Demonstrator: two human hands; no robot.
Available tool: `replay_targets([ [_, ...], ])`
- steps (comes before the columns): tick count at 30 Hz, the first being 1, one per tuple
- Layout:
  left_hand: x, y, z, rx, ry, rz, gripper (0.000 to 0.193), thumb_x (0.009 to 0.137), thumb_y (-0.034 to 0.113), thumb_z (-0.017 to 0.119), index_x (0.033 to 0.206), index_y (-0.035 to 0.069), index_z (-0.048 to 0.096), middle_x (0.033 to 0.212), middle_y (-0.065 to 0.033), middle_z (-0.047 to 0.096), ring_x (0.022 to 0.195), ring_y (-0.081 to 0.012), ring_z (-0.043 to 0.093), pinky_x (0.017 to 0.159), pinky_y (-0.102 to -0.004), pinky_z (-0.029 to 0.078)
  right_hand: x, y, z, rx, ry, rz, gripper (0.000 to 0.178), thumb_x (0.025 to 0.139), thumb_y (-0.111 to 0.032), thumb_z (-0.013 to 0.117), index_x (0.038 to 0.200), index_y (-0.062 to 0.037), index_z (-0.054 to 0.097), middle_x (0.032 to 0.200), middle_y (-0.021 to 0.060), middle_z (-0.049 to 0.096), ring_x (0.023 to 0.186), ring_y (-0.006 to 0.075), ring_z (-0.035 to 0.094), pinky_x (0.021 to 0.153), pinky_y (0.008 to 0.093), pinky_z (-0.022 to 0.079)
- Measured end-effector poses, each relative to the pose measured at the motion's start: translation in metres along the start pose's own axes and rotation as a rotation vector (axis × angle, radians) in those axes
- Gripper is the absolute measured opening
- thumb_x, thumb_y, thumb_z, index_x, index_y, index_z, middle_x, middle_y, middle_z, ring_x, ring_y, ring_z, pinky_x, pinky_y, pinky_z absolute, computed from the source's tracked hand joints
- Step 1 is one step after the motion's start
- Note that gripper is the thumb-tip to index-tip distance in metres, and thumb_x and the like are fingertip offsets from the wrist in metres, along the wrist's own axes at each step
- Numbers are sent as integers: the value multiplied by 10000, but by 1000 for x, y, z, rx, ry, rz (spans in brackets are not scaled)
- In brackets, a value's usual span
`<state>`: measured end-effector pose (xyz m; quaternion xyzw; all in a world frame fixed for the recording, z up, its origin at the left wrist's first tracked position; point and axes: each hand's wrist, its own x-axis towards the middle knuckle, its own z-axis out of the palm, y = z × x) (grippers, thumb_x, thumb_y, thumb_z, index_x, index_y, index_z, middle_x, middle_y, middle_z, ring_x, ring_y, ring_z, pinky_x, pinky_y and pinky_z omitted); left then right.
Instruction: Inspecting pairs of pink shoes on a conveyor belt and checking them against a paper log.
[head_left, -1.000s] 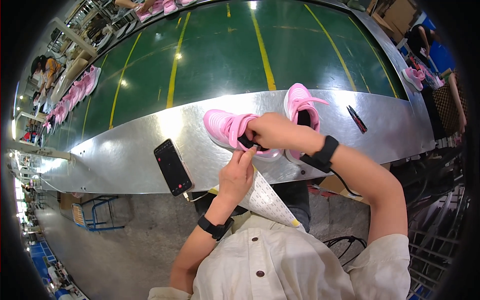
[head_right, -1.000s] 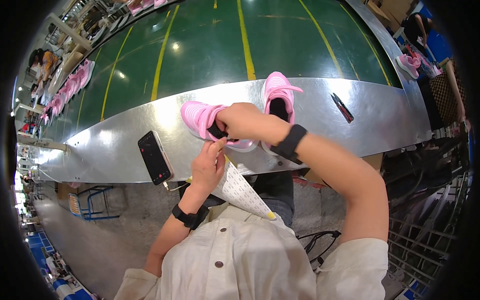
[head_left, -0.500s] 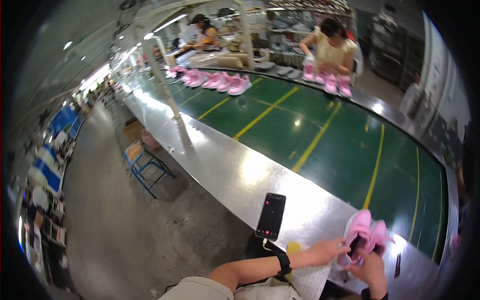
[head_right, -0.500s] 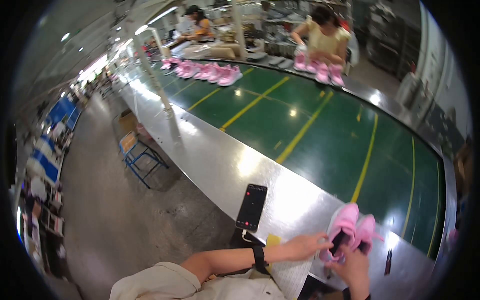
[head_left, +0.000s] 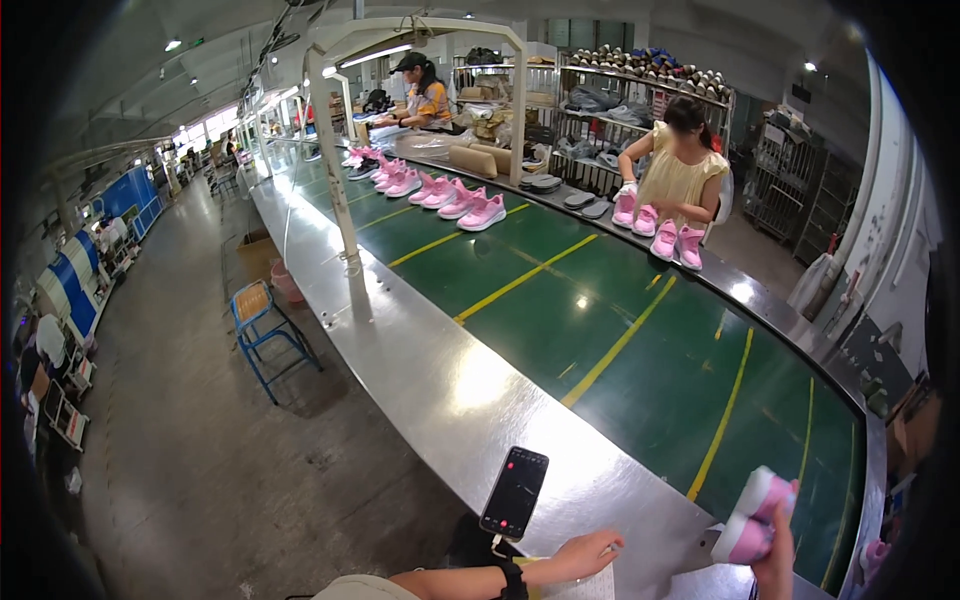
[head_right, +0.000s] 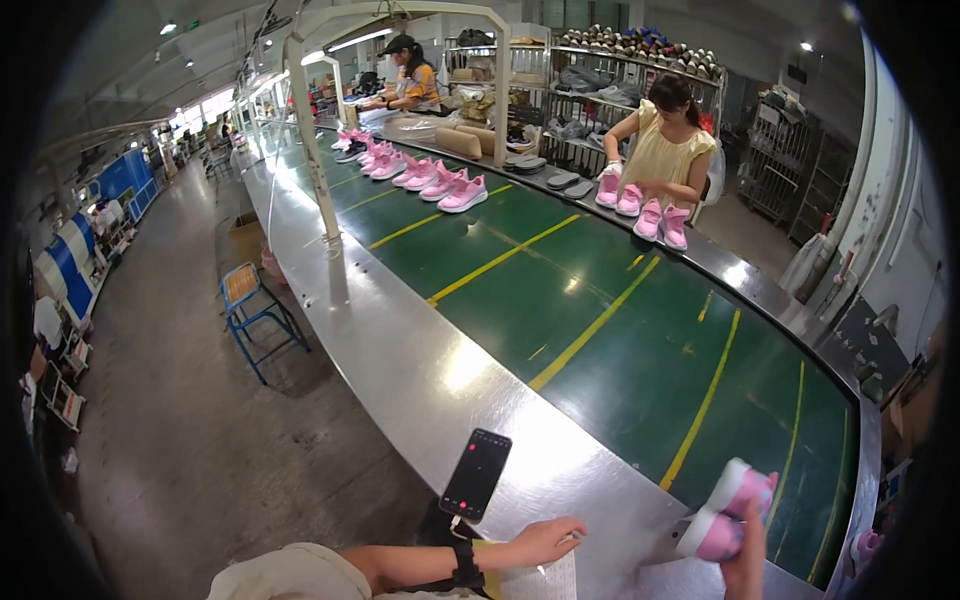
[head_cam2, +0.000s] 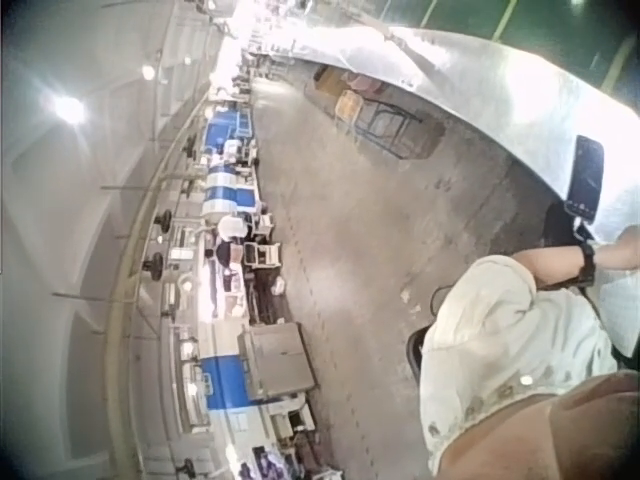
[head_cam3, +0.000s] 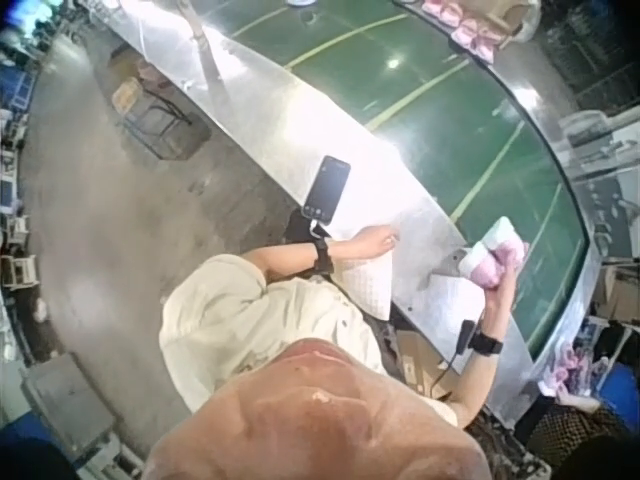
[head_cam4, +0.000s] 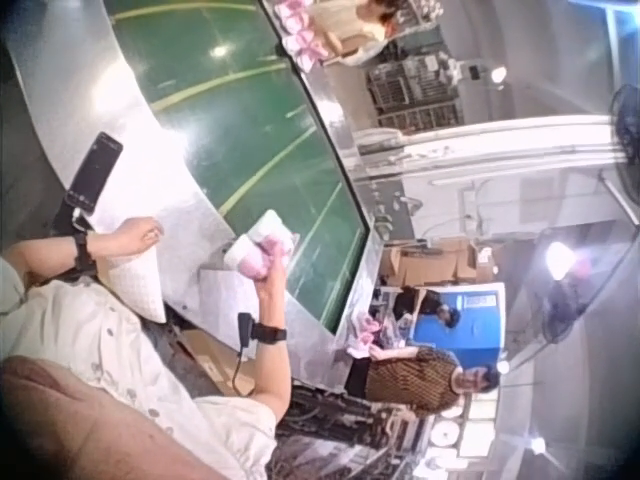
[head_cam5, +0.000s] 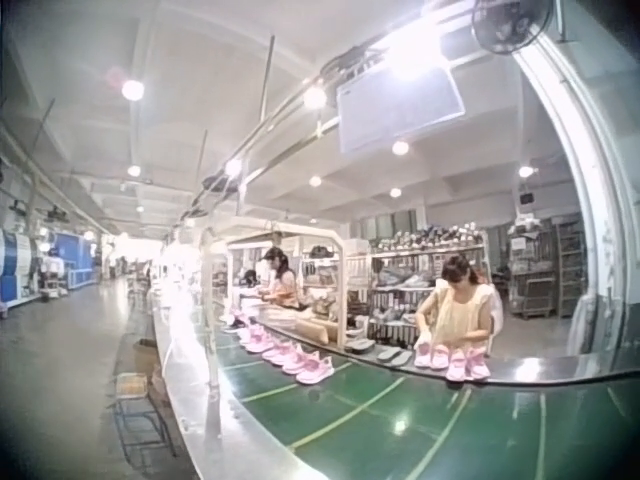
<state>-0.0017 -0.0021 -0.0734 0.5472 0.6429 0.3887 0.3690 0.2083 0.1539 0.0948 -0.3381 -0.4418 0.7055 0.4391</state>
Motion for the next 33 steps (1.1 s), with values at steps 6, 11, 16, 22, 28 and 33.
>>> replay_targets([
  [6, -11, -3, 4, -55, 135, 104, 214, 864, 217, 521, 1014, 69, 558, 939, -113, 599, 832, -268, 603, 721, -337, 480, 131, -22, -78, 332, 137, 283, 345, 801, -206, 614, 1116, -124, 502, 1062, 91, 548, 1024, 275, 511, 895, 453, 423],
  [11, -12, -8, 7, -84, 198, 116, 195, 839, 209, 532, 887, 27, 587, 837, -169, 586, 809, -345, 565, 677, -404, 457, 244, -15, -95, 550, 343, 117, 134, 731, 25, 603, 753, -95, 548, 748, 22, 574, 724, 169, 579, 653, 292, 508],
  [16, -16, -2, 11, -128, 247, 79, 142, 819, 150, 559, 884, 29, 596, 826, -166, 590, 811, -334, 569, 682, -387, 457, 383, -58, -96, 313, 69, -141, 184, 778, -149, 609, 915, -105, 495, 851, 46, 529, 761, 205, 529, 662, 309, 460],
  [22, -15, 8, 1, -67, 240, 85, 160, 841, 148, 571, 966, 49, 589, 839, -113, 618, 715, -247, 607, 642, -298, 483, 304, -36, 33, -564, 1, -402, 357, 704, -71, 606, 1058, -39, 565, 926, 24, 552, 764, 97, 506, 655, 227, 424],
  [28, -8, 3, 0, -43, 304, 31, 134, 823, 144, 580, 920, 58, 610, 767, -118, 628, 652, -240, 621, 603, -319, 490, 122, 92, 29, -932, -557, -6, 338, 800, -181, 642, 1107, -62, 562, 997, 57, 615, 930, 138, 567, 810, 288, 455],
  [33, 1, -9, -7, -35, 329, 136, 94, 814, 104, 581, 881, 42, 603, 658, -88, 588, 556, -165, 545, 531, -280, 428, -16, 142, 14, -1127, -460, -61, 309, 822, -249, 569, 1071, -66, 583, 875, 112, 649, 789, 238, 623, 712, 323, 480],
])
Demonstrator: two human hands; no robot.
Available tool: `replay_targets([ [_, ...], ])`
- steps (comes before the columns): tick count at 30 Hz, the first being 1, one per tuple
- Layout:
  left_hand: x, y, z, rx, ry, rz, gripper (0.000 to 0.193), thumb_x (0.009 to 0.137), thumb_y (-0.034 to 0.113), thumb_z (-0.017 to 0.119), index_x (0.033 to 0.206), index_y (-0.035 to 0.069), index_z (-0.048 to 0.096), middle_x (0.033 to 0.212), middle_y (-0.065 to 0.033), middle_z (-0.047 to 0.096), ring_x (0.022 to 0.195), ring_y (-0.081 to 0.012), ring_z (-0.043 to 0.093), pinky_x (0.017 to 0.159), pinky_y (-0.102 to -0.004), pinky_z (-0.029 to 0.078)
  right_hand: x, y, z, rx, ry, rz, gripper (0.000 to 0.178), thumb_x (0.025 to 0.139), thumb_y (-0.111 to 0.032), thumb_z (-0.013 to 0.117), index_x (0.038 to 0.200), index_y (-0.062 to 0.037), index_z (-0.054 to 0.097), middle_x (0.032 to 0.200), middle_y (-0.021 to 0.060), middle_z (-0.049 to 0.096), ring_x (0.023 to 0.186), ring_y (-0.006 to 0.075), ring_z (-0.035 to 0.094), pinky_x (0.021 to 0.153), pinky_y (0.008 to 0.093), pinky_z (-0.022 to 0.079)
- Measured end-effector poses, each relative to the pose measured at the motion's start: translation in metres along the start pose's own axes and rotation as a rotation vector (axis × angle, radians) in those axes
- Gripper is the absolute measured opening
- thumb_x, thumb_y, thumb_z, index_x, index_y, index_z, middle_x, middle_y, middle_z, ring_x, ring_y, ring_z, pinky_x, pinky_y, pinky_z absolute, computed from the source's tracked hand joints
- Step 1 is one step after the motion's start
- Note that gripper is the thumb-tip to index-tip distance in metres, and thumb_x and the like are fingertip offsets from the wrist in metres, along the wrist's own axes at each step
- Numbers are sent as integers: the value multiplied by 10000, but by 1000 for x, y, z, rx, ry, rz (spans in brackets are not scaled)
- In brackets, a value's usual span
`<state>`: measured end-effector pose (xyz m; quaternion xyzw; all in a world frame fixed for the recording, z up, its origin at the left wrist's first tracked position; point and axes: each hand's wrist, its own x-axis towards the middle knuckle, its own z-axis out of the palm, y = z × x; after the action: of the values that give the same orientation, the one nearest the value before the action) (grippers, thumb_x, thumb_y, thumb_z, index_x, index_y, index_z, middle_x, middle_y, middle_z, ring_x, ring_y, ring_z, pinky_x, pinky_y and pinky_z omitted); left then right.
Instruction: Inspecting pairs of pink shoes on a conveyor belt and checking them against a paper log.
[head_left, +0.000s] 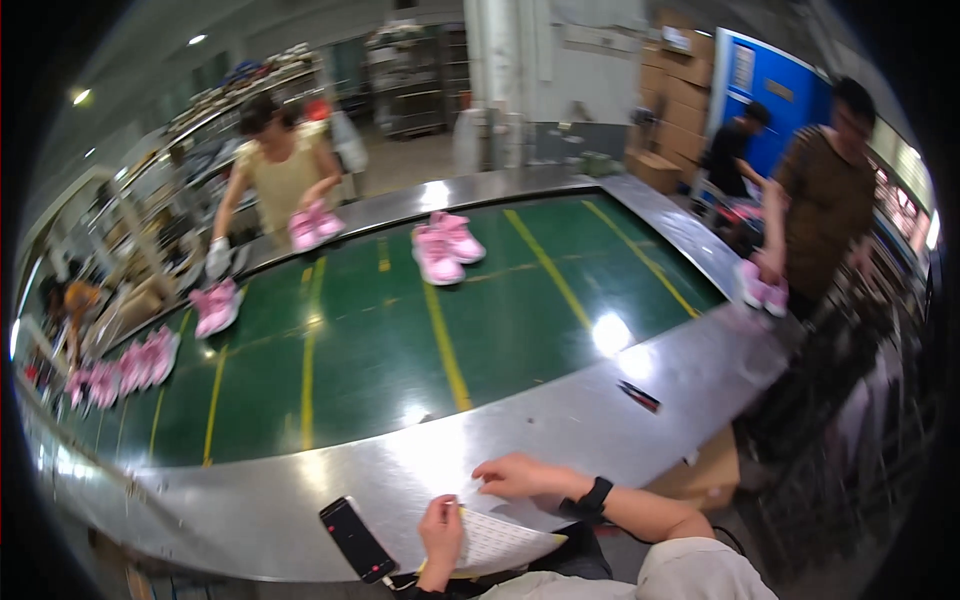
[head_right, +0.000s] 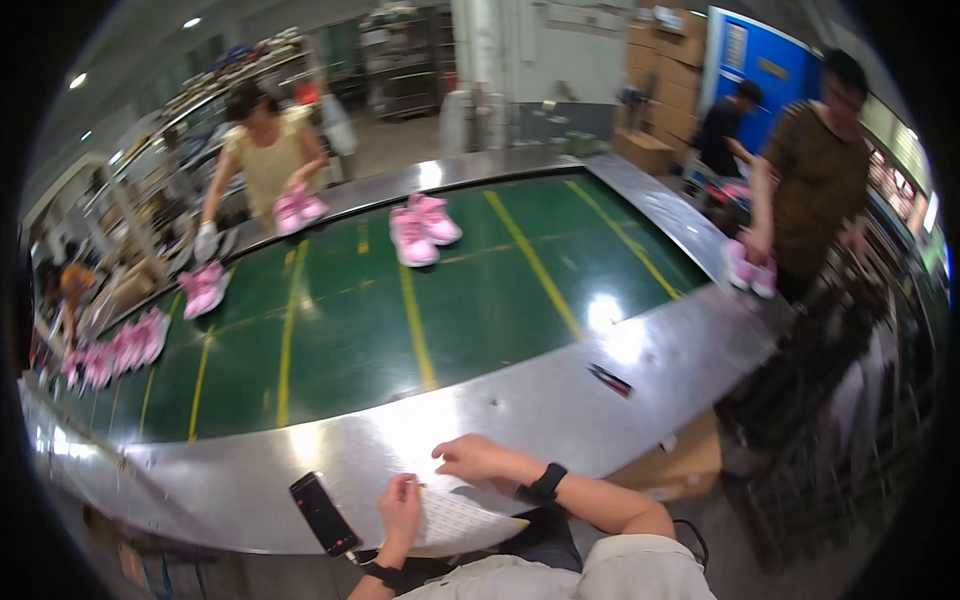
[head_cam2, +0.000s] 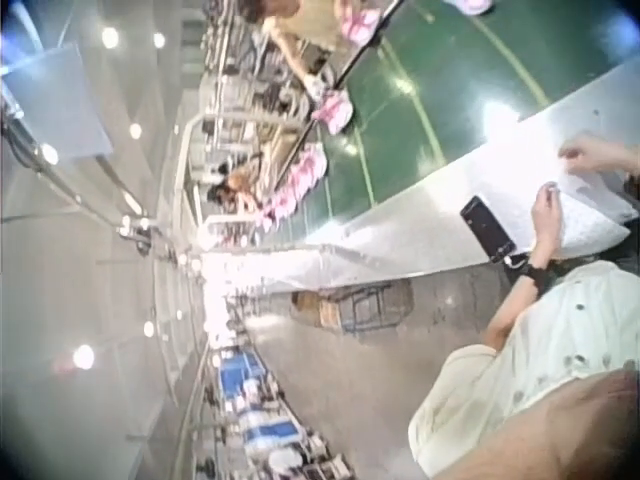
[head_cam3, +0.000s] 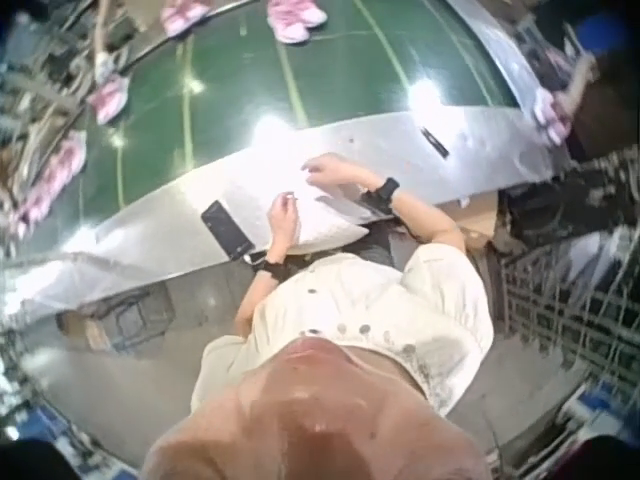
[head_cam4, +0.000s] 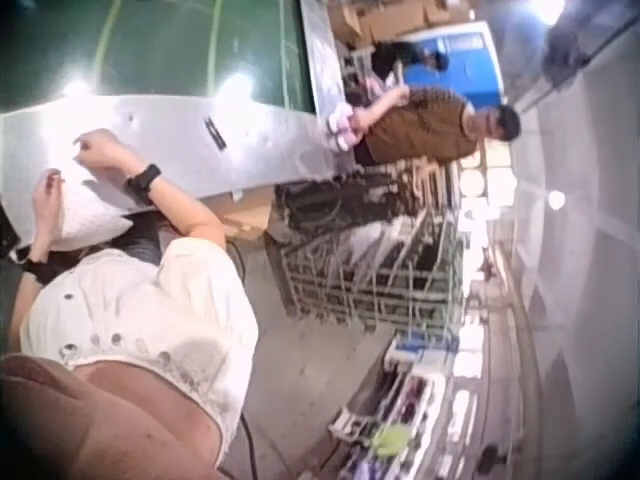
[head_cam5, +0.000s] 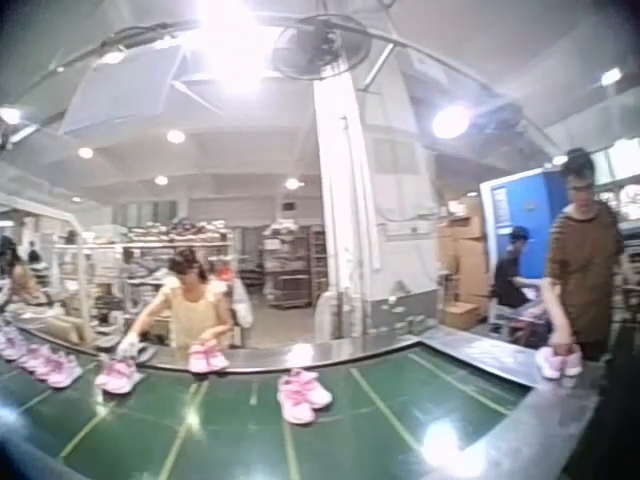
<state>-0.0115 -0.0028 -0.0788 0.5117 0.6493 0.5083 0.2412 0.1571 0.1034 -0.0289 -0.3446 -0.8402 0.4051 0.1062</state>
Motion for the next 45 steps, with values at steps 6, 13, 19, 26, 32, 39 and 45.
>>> replay_targets([
  [6, 4, -2, -4, -186, -10, -49, 82, 837, 81, 562, 869, 5, 569, 686, -5, 529, 582, -67, 440, 512, -215, 359, -55, -8, 43, 209, 173, 202, 237, 829, -256, 548, 949, -72, 636, 786, 108, 650, 723, 261, 625, 650, 333, 478],
  [13, 3, 56, 3, -307, 49, 26, 85, 876, 81, 522, 930, 20, 542, 752, 36, 480, 657, -30, 403, 568, -175, 332, -62, -44, 39, 221, 524, 96, 223, 827, -258, 540, 887, -67, 639, 762, 156, 617, 710, 329, 590, 656, 388, 460],
  [19, 15, 81, -14, -288, -184, -52, 167, 859, 123, 551, 976, 6, 571, 679, 11, 521, 623, -50, 426, 546, -204, 352, -65, -52, 21, 133, 566, 35, 177, 821, -210, 536, 844, -52, 613, 791, 158, 604, 766, 339, 567, 662, 401, 447],
  [26, 16, 101, -22, -475, -318, -195, 203, 876, 197, 567, 843, -3, 579, 732, 22, 574, 668, -24, 479, 602, -179, 393, -78, -70, -11, 14, 585, 2, 161, 827, -203, 556, 830, -52, 611, 771, 122, 595, 712, 281, 569, 634, 326, 440],
  [32, 23, 90, -43, -615, -96, -217, 182, 885, 196, 556, 803, 34, 564, 711, 36, 551, 637, -15, 452, 578, -166, 369, -110, -51, -21, 66, 599, 145, 152, 803, -188, 567, 795, -45, 616, 761, 103, 598, 701, 262, 566, 621, 331, 440],
  [39, 17, 84, -35, -532, -70, -174, 171, 884, 190, 556, 810, 36, 568, 712, 41, 545, 646, -14, 444, 584, -167, 367, -135, -22, -15, 214, 666, 281, 163, 809, -169, 570, 836, -18, 626, 711, 80, 606, 646, 145, 561, 600, 258, 429],
  [45, 15, 64, -16, -494, -88, -268, 163, 886, 185, 547, 822, 36, 569, 729, 38, 549, 666, -22, 455, 619, -176, 375, -137, 14, -4, 288, 707, 304, 179, 812, -166, 579, 820, 9, 616, 649, 42, 591, 610, 91, 528, 583, 239, 423],
])
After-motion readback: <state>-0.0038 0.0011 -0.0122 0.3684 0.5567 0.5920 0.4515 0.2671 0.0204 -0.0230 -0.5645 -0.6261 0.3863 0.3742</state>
